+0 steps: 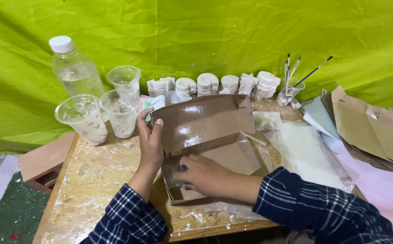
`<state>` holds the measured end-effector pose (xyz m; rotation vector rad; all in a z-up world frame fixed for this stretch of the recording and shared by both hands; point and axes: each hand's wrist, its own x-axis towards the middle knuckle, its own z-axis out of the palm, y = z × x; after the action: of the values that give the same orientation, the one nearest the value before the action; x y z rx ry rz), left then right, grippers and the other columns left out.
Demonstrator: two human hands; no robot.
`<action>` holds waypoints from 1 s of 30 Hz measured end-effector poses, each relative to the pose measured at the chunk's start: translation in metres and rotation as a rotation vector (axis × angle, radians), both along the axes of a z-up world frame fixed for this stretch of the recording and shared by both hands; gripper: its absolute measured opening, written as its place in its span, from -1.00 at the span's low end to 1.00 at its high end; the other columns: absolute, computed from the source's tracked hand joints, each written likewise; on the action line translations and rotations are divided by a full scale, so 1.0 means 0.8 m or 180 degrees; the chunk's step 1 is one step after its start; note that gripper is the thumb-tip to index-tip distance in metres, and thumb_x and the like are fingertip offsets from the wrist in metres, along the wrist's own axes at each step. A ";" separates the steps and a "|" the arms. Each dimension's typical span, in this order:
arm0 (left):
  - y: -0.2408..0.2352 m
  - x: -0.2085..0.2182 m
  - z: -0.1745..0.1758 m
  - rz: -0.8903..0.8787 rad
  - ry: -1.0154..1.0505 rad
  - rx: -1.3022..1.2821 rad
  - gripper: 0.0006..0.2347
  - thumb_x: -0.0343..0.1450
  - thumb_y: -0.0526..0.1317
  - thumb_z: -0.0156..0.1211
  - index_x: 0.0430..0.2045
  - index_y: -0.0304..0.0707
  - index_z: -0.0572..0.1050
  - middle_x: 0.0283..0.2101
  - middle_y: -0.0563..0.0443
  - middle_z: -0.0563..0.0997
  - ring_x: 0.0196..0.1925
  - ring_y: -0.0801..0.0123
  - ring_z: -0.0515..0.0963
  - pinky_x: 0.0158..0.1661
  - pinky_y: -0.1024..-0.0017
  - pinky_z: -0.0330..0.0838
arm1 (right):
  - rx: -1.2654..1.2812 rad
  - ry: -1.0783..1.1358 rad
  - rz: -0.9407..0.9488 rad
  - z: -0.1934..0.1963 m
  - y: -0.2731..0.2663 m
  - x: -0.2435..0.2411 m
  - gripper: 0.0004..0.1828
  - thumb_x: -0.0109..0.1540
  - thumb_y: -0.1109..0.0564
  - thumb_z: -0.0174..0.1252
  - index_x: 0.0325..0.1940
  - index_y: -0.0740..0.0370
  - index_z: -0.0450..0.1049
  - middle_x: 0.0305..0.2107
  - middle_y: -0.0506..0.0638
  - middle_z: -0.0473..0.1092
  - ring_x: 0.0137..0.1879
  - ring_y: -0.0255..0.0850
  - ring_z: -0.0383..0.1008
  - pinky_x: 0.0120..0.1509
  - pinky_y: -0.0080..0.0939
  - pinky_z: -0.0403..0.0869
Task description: The person assembles a flat cardboard box by folding and tucking its flaps into place. They then place several individually wrapped white candles into the box and close the lid. The completed box is set aside on the table.
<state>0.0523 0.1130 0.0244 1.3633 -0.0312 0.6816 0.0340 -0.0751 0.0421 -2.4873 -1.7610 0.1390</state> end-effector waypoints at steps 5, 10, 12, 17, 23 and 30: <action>0.003 -0.004 0.001 0.0013 0.0031 0.0000 -0.57 0.49 -0.04 0.01 0.22 -0.17 0.17 0.25 -0.27 0.19 0.32 0.04 0.21 0.35 -0.04 0.06 | 0.0301 -0.0095 0.0206 -0.004 -0.003 0.014 -0.73 0.28 0.15 0.16 0.07 0.05 0.52 -0.09 0.19 0.46 0.05 0.12 0.50 0.01 0.04 0.45; 0.011 -0.001 -0.005 0.0067 0.0135 0.0049 -0.58 0.50 -0.07 -0.04 0.24 -0.17 0.17 0.18 -0.27 0.28 0.30 0.04 0.29 0.32 -0.03 0.11 | 0.1364 0.0577 -0.0234 0.084 -0.057 0.044 -0.78 0.31 0.20 0.11 -0.03 0.17 0.63 -0.16 0.20 0.58 -0.01 0.04 0.59 0.11 -0.01 0.55; 0.012 0.000 -0.009 0.0052 0.0090 -0.0039 -0.57 0.50 -0.07 -0.02 0.25 -0.17 0.16 0.15 -0.22 0.29 0.24 0.17 0.27 0.31 0.03 0.13 | 0.2866 -0.0316 -0.1074 0.087 -0.114 0.108 -0.71 0.25 0.36 0.18 0.01 0.16 0.62 -0.21 0.06 0.59 -0.05 -0.03 0.60 0.11 -0.02 0.53; 0.007 -0.008 0.008 0.0114 0.0146 0.0033 -0.57 0.50 -0.06 -0.05 0.25 -0.16 0.16 0.17 -0.24 0.24 0.24 0.17 0.22 0.32 0.01 0.11 | 0.2150 -0.0315 -0.2780 0.030 -0.225 0.213 -0.63 0.35 0.13 0.15 0.26 0.00 0.48 0.09 0.05 0.45 0.29 -0.01 0.39 0.34 0.08 0.35; -0.003 -0.010 0.008 0.0142 0.0068 0.0153 -0.57 0.48 -0.05 -0.01 0.24 -0.12 0.18 0.36 -0.32 0.08 0.35 0.09 0.13 0.36 -0.08 -0.02 | 0.0270 0.0054 -0.3331 -0.017 -0.249 0.241 -0.37 0.30 -0.06 0.00 0.49 -0.05 0.26 0.39 0.16 0.25 0.59 0.22 -0.02 0.55 0.47 -0.02; -0.005 -0.008 0.003 0.0181 -0.0064 0.0281 -0.56 0.46 -0.07 -0.04 0.24 -0.12 0.17 0.45 -0.35 0.00 0.44 0.03 0.05 0.36 -0.11 -0.07 | 0.0252 0.0546 -0.3056 -0.004 -0.259 0.235 -0.05 0.00 -0.31 0.31 0.40 0.10 0.37 0.20 0.38 0.39 0.38 0.33 0.32 0.47 0.26 0.26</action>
<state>0.0459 0.1091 0.0271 1.4465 -0.0389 0.7491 0.2223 -0.2821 0.0390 -2.8301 -0.3800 0.1862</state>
